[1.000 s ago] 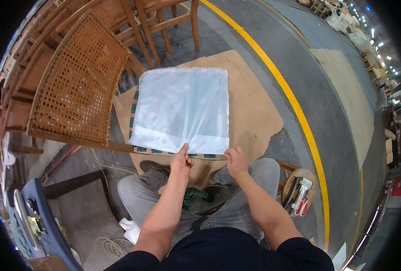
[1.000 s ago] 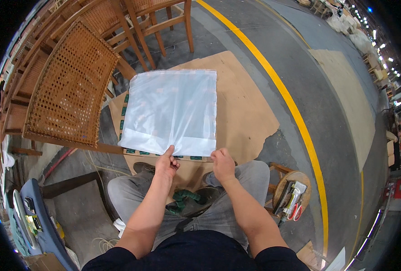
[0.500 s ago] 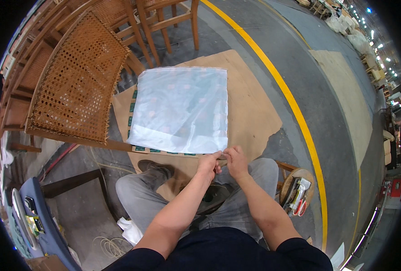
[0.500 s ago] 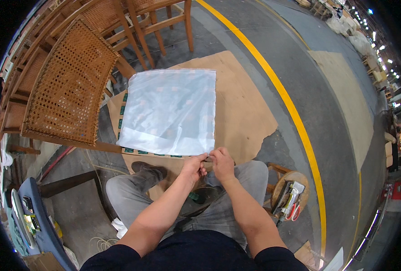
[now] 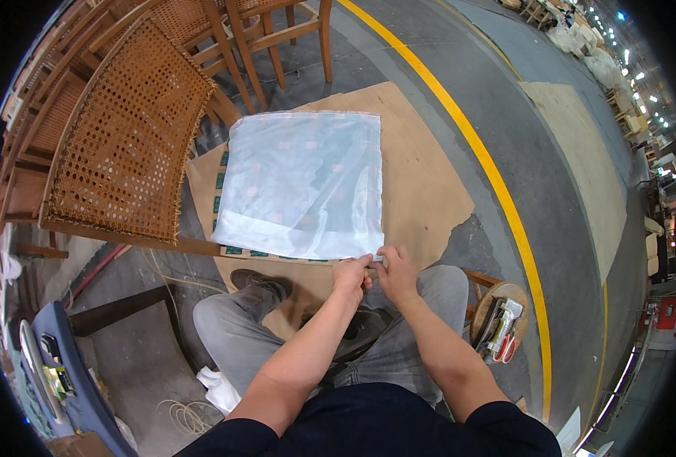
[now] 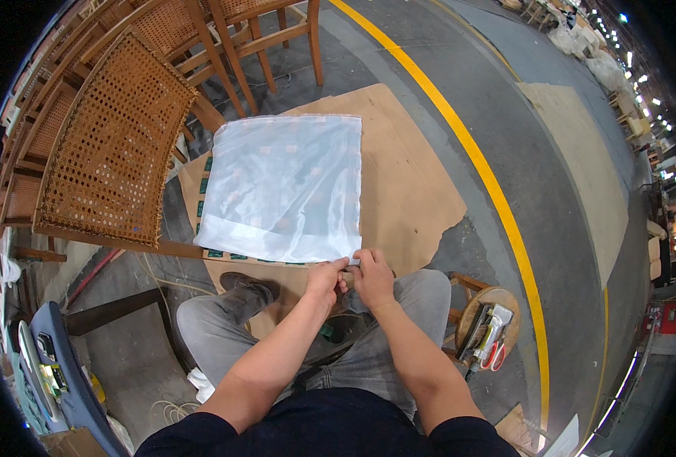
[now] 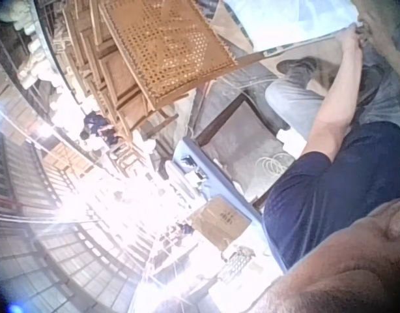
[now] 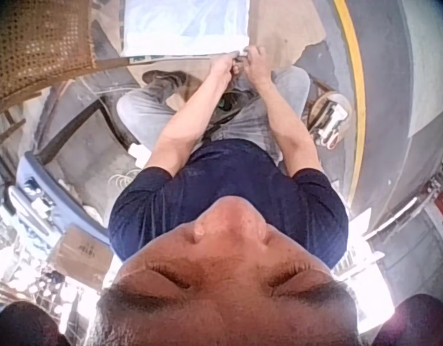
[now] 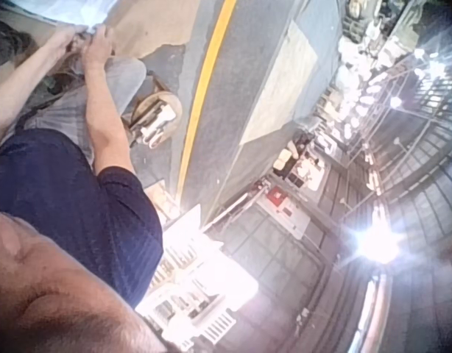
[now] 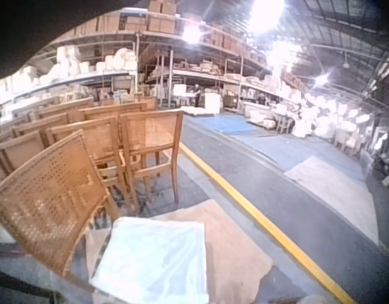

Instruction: The person weaves green straps into a chair seat, staples them with a pneumatic stapler, trims excess with scissors, then places and staples a white fabric sheet over the seat. The finished chair is moved to a staging area.

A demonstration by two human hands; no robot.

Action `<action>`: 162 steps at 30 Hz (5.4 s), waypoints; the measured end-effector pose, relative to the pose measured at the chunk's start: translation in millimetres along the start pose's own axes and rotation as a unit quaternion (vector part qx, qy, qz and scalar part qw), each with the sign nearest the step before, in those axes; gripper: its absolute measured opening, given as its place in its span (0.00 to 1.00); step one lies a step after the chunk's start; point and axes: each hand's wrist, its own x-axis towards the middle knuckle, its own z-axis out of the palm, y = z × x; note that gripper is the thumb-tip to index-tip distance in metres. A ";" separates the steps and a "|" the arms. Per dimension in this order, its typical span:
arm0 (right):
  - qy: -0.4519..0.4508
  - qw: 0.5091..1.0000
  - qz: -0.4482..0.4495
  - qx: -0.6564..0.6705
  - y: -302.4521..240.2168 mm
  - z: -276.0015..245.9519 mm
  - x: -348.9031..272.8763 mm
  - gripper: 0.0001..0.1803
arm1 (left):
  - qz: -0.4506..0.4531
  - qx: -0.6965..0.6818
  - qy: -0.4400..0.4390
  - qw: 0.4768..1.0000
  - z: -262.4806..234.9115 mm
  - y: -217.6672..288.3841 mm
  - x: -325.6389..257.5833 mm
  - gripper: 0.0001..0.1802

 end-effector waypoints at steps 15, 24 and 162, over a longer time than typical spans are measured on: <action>0.008 1.000 -0.016 -0.002 4.5 3.1 -0.4 0.05 | -0.004 -0.091 0.056 0.994 -20.0 13.6 -8.0 0.15; 0.002 1.000 -0.024 0.005 6.1 5.3 -0.7 0.04 | -0.004 -0.034 0.020 0.999 -28.9 14.3 -12.6 0.18; -0.384 0.923 -0.013 -0.031 -32.7 -115.6 101.2 0.36 | 0.520 0.653 -0.154 0.529 -73.4 -25.5 -3.6 0.41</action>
